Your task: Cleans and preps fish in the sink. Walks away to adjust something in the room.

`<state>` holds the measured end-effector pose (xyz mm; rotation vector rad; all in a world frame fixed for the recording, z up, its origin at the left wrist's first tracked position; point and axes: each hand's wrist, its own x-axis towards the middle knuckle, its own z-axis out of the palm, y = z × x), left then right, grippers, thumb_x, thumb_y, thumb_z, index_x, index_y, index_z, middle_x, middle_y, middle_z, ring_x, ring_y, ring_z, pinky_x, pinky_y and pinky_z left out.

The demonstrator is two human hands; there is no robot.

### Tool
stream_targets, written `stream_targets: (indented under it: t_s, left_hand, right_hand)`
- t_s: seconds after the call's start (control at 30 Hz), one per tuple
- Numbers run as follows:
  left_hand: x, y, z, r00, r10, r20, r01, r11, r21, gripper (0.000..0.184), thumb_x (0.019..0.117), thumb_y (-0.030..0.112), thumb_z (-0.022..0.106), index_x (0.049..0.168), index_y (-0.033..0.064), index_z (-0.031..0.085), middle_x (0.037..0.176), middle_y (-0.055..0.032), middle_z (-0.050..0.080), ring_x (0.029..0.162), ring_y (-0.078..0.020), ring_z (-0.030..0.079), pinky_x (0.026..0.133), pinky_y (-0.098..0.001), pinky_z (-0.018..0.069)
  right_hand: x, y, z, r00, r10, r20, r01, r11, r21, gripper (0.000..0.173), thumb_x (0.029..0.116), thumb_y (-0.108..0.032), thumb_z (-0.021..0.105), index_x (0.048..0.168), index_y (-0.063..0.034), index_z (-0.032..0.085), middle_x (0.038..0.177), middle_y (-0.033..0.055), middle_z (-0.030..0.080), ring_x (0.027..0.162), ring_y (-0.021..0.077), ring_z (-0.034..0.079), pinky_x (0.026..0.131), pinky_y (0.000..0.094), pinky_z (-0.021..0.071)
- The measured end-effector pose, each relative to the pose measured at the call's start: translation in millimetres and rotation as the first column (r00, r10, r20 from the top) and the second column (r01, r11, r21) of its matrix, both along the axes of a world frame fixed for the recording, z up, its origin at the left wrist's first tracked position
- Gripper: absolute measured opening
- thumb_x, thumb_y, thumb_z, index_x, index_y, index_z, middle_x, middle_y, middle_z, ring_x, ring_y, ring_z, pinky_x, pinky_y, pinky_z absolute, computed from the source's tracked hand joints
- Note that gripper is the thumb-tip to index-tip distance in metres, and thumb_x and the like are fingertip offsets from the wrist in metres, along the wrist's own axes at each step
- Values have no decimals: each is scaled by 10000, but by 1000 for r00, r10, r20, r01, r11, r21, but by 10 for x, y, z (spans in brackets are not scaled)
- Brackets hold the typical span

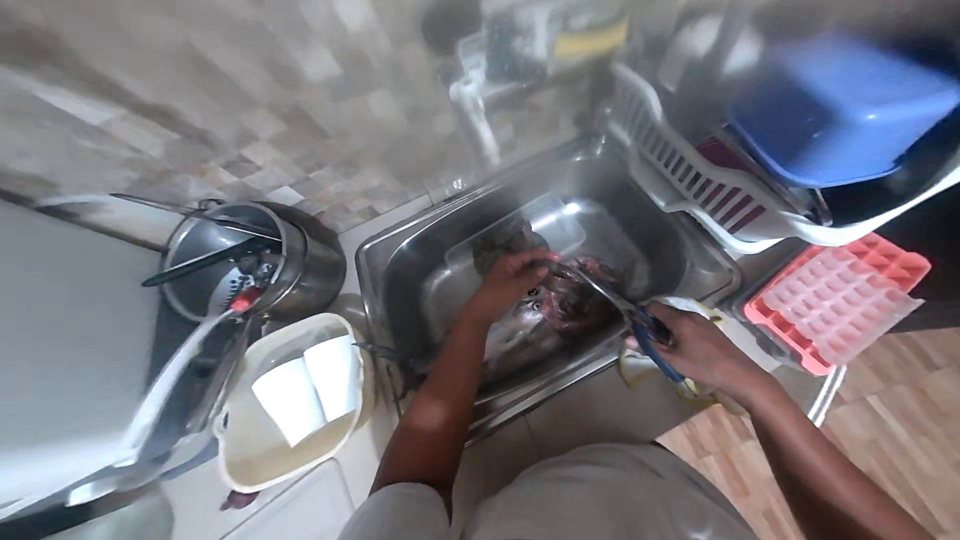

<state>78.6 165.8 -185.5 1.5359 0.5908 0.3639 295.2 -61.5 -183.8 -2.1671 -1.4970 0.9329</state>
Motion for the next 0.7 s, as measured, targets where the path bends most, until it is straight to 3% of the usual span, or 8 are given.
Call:
stream_targets:
  t_s: [0.1,0.27,0.43,0.7]
  left_hand:
    - [-11,16,-19,999,12,30,-11,999,-37,274,1028,0,510,1278,7,624,1106,-82,688,921,-141,684,877,-336,581]
    - [3,-14,-51,999,-25,36,27,999,-33,265,1018,21,539,1262,25,642,1121,-46,685,935,-94,659,866,-290,565]
    - [44,-39,-101,997,-57,46,59,997,-57,262,1002,15,565,1251,19,645,1108,-65,690,949,-119,670,896,-321,571]
    - [110,-112,-70,995,-40,-88,27,990,-137,273,985,-16,612,1256,-38,592,998,-78,695,845,-112,685,828,-289,588]
  right_hand:
    - [16,-4,-2,1000,7,-14,-7,1000,-22,579,947,-549,664,1176,-18,635,980,185,676,920,358,666,832,591,520]
    - [-15,12,3,1000,11,-10,-11,1000,-18,562,947,-528,673,1172,-14,643,987,189,679,924,359,667,835,589,521]
    - [-37,26,-14,1000,7,-8,-7,1000,6,571,941,-540,671,1140,-5,644,936,183,668,880,352,660,803,580,519]
    - [-87,10,-72,1000,-21,-18,20,999,-39,538,940,-532,687,1090,-16,670,861,172,663,827,342,657,768,567,516]
